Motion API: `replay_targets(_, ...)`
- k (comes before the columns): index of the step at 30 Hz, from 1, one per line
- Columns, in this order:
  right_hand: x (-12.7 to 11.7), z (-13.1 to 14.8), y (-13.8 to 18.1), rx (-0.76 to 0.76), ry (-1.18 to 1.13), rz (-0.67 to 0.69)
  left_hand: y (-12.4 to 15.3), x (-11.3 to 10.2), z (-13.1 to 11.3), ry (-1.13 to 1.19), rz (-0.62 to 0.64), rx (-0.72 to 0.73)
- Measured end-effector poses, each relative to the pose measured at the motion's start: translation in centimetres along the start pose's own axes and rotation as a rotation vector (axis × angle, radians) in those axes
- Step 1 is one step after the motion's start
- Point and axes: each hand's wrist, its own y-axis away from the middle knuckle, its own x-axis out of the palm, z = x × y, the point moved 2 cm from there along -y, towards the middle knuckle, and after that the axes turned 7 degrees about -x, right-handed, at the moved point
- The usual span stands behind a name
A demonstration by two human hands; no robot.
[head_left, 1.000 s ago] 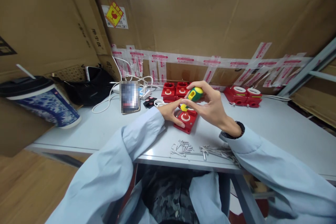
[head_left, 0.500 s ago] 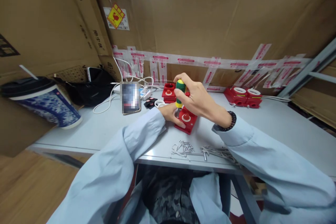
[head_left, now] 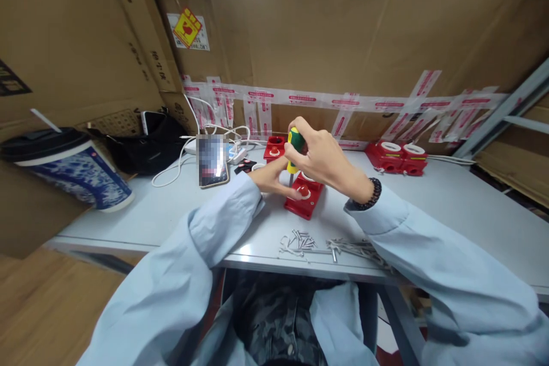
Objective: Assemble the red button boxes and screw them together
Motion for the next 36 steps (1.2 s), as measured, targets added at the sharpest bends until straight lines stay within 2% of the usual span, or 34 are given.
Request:
replay_targets(4, 0.0, -0.3, -0.3, 0.047, 0.116, -0.005, 0.4, -1.1, -2.0, 0.066, -0.337, 0.009)
replay_targets(7, -0.1, -0.5, -0.3, 0.111, 0.200, -0.014, 0.4, -0.8, -2.3, 0.136, -0.479, -0.030)
replay_targets(9, -0.4, -0.6, -0.3, 0.107, 0.142, 0.002, 0.3, -0.6, -2.2, 0.172, -0.456, -0.049)
replay_targets(13, -1.3, -0.5, -0.2, -0.107, -0.185, 0.046, 0.5, -0.7, -2.7, 0.239, -0.280, -0.082)
replay_targets(15, -1.6, -0.4, -0.3, -0.159, -0.222, 0.046, 0.6, -0.7, -3.0, 0.242, -0.282, -0.085)
replay_targets(21, -1.4, 0.1, -0.4, 0.023, 0.149, 0.031, 0.5, -0.2, -3.2, 0.184, -0.526, -0.032)
replay_targets(23, -1.6, 0.3, -0.3, 0.011, 0.166, 0.094, 0.5, -0.3, -3.2, 0.165, -0.526, -0.034)
replay_targets(27, -2.2, 0.4, -0.1, -0.097, 0.050, 0.242, 0.7, -0.6, -3.4, 0.111, -0.464, -0.061)
replay_targets(29, -2.2, 0.5, -0.3, -0.077, 0.101, 0.235, 0.8, -0.5, -3.6, 0.055, -0.472, -0.054)
replay_targets(33, -1.5, 1.1, -0.7, 0.012, 0.290, 0.149, 0.8, -0.4, -3.7, -0.009, -0.590, -0.021)
replay_targets(36, -1.4, 1.3, -0.6, -0.026, 0.258, 0.135, 0.7, -0.5, -3.5, 0.074, -0.590, -0.016)
